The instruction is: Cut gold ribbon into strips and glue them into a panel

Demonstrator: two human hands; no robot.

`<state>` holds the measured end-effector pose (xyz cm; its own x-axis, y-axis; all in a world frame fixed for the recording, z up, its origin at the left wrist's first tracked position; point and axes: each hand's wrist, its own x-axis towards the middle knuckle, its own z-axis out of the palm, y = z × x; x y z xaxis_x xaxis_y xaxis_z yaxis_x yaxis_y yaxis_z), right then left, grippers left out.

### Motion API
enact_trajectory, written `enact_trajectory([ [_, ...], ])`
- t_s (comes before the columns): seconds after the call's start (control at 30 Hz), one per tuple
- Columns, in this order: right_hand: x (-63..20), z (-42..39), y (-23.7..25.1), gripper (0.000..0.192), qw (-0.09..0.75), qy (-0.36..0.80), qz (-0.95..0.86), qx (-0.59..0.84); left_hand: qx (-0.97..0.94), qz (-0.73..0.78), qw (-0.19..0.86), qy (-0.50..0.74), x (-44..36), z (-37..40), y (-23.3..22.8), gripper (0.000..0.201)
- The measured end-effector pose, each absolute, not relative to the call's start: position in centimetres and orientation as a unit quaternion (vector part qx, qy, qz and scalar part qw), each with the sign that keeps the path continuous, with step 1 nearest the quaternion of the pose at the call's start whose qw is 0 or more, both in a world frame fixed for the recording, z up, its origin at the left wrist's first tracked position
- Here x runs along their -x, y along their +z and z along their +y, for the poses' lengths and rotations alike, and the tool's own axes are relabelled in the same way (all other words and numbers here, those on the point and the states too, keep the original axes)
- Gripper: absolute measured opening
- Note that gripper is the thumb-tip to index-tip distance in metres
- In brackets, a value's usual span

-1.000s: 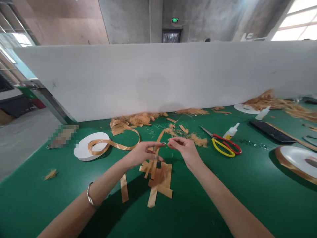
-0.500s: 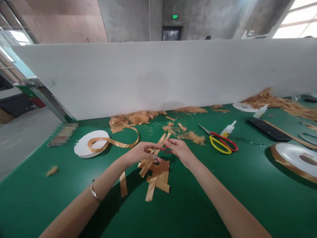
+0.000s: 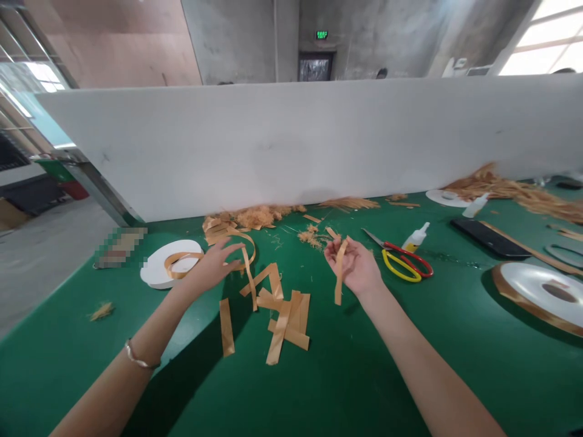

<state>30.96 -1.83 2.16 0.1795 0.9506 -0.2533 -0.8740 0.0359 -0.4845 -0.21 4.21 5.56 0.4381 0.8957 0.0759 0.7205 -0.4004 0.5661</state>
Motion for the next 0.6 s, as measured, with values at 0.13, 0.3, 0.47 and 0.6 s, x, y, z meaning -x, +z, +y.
enact_trajectory([
  [0.13, -30.8, -1.6, 1.2, 0.014, 0.705, 0.650, -0.066, 0.277, -0.812, 0.579, -0.056, 0.053, 3.5, 3.4, 3.9, 0.055],
  [0.3, -30.2, -1.7, 1.0, 0.020, 0.681, 0.677, -0.078, 0.267, -0.770, 0.634, -0.061, -0.038, 5.5, 4.6, 1.0, 0.057],
  [0.47, -30.1, -1.7, 0.8, 0.026, 0.669, 0.684, -0.096, 0.275, -0.776, 0.627, -0.065, -0.002, 4.9, 8.7, 0.4, 0.053],
  [0.6, -30.2, -1.6, 0.6, 0.028, 0.660, 0.690, -0.100, 0.280, -0.779, 0.624, -0.062, 0.030, 4.5, 11.4, 0.7, 0.046],
])
